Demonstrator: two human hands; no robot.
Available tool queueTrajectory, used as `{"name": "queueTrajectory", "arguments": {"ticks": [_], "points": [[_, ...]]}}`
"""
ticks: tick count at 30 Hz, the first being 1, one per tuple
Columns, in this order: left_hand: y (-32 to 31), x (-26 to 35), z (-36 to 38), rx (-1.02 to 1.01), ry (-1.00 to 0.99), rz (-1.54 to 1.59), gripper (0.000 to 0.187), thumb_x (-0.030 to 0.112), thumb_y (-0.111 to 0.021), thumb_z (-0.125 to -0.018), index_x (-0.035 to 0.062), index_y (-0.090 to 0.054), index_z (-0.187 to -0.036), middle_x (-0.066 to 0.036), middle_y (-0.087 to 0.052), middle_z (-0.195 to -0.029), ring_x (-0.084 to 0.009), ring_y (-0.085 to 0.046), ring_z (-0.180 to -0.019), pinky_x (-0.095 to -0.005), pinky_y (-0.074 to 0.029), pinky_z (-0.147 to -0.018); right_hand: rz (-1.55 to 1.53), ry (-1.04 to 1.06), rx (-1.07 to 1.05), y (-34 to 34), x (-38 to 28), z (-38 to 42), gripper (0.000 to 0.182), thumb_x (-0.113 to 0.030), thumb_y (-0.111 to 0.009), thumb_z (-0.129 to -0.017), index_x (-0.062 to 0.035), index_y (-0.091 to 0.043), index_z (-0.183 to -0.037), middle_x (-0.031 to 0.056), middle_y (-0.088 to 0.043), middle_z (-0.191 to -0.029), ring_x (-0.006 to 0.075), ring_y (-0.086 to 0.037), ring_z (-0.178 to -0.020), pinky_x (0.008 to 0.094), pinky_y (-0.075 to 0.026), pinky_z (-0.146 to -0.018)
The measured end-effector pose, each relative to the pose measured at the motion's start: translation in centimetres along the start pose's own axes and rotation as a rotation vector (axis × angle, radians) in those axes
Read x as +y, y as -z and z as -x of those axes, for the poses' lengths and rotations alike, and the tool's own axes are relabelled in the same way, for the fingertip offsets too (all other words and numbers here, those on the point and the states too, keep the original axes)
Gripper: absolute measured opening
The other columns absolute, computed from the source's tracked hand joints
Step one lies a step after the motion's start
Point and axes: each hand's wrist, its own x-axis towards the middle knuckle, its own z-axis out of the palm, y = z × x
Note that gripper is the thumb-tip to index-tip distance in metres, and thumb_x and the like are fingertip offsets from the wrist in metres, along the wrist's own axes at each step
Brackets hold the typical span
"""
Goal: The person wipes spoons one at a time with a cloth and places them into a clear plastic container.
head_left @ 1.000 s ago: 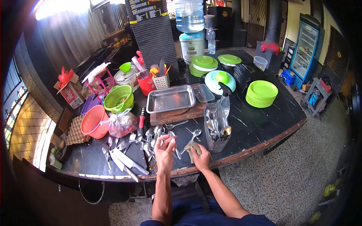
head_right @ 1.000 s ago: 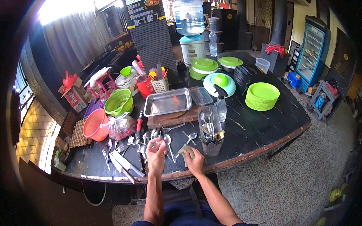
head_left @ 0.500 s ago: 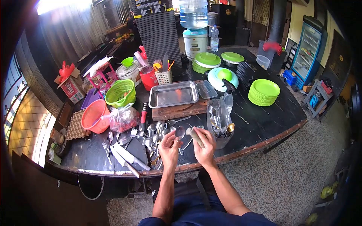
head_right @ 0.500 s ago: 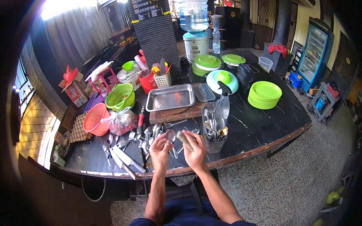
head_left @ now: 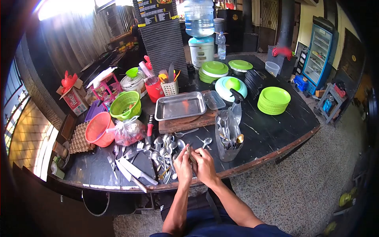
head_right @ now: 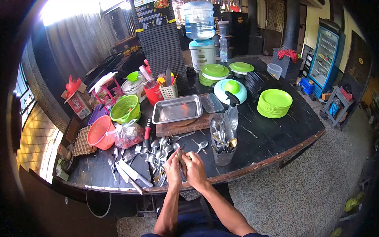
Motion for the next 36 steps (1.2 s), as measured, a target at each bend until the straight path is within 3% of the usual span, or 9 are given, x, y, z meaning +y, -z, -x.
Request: {"name": "queueTrajectory", "arguments": {"ticks": [5, 8, 11, 17, 19, 22, 26, 33, 36], "points": [[0.5, -0.6, -0.7, -0.071, 0.038, 0.129, 0.038, 0.016, -0.051, -0.106, -0.0057, -0.061, -0.135, 0.003, -0.064, -0.091, -0.0035, -0.05, -0.074, -0.0192, -0.039, -0.065, -0.129, -0.045, -0.026, 0.5, 0.2, 0.0, 0.03, 0.002, -0.071, -0.079, 0.0001, -0.073, -0.11, 0.0149, -0.065, -0.092, 0.0333, -0.067, -0.086, 0.0422, -0.053, -0.076], [1.1, 0.1, -1.1, -0.202, 0.085, 0.159, 0.038, 0.022, -0.052, -0.109, -0.0005, -0.061, -0.138, 0.005, -0.058, -0.086, -0.0024, -0.04, -0.068, -0.0196, -0.032, -0.059, -0.483, -0.188, 0.0, 0.6, 2.2, -0.2, 0.026, -0.001, -0.07, -0.087, -0.0004, -0.074, -0.112, 0.0127, -0.071, -0.093, 0.0207, -0.071, -0.083, 0.0323, -0.053, -0.071], [0.2, 0.0, -0.5, -0.043, 0.064, 0.291, 0.037, 0.02, -0.052, -0.109, -0.002, -0.059, -0.137, 0.004, -0.06, -0.09, -0.0032, -0.043, -0.069, -0.0199, -0.035, -0.061, -0.803, -0.577, 0.23, 0.0, 2.8, -0.2, 0.025, -0.009, -0.069, -0.094, -0.0027, -0.073, -0.118, 0.0065, -0.07, -0.092, 0.0147, -0.068, -0.086, 0.0303, -0.052, -0.076], [-0.6, -0.4, 0.3, -0.096, 0.142, 0.263, 0.027, 0.027, -0.051, -0.108, 0.0036, -0.063, -0.116, 0.004, -0.061, -0.09, -0.0038, -0.049, -0.07, -0.0206, -0.039, -0.06, -0.045, -0.01, 0.208, 0.4, 0.8, 0.0, 0.054, 0.004, -0.064, -0.084, -0.0015, -0.061, -0.137, 0.0198, -0.062, -0.12, 0.0382, -0.06, -0.105, 0.0454, -0.05, -0.09], [-1.4, -0.5, 0.6, 0.004, 0.088, 0.161, 0.03, 0.032, -0.051, -0.108, 0.0052, -0.063, -0.106, 0.003, -0.056, -0.09, -0.0073, -0.049, -0.076, -0.0222, -0.042, -0.066, -0.052, -0.032, 0.192, 0.1, 0.6, 0.6, 0.044, 0.001, -0.065, -0.085, 0.0008, -0.064, -0.128, 0.0208, -0.062, -0.115, 0.0393, -0.06, -0.098, 0.0466, -0.05, -0.085], [-1.2, -0.8, 1.4, -0.07, -0.092, -0.337, 0.057, 0.041, -0.041, -0.11, -0.0057, -0.055, -0.139, -0.01, -0.042, -0.122, -0.0191, -0.05, -0.11, -0.0308, -0.041, -0.098, -0.032, -0.078, 0.086, 0.0, 0.2, 1.1, 0.028, -0.003, -0.065, -0.086, 0.0022, -0.066, -0.113, 0.0213, -0.063, -0.107, 0.0393, -0.06, -0.092, 0.0467, -0.051, -0.081], [-0.9, 0.1, 1.0, -0.137, -0.188, -0.448, 0.065, 0.046, -0.031, -0.111, -0.0039, -0.05, -0.147, -0.016, -0.04, -0.123, -0.0284, -0.047, -0.118, -0.0372, -0.034, -0.11, -0.238, -0.198, -0.013, 1.6, -0.8, 0.8, 0.013, -0.003, -0.064, -0.085, 0.0044, -0.067, -0.095, 0.0194, -0.064, -0.091, 0.0378, -0.064, -0.082, 0.0451, -0.051, -0.072], [1.5, -1.4, -0.6, -0.254, -0.152, -0.334, 0.06, 0.045, -0.031, -0.112, 0.0014, -0.051, -0.148, -0.01, -0.041, -0.11, -0.0212, -0.047, -0.106, -0.0355, -0.04, -0.099, -0.558, -0.336, -0.062, 1.6, 1.1, 1.4, 0.017, -0.003, -0.069, -0.088, 0.004, -0.072, -0.103, 0.0118, -0.067, -0.092, 0.0214, -0.067, -0.081, 0.0335, -0.051, -0.071], [2.1, -1.0, -1.2, -0.235, -0.1, -0.207, 0.043, 0.027, -0.043, -0.111, 0.0029, -0.054, -0.145, -0.004, -0.047, -0.099, -0.0119, -0.048, -0.085, -0.0269, -0.043, -0.075, -0.633, -0.421, 0.17, 1.3, 2.0, 1.0, 0.02, -0.009, -0.068, -0.095, 0.0006, -0.071, -0.112, 0.0091, -0.067, -0.096, 0.0162, -0.066, -0.084, 0.0304, -0.051, -0.073]]}}
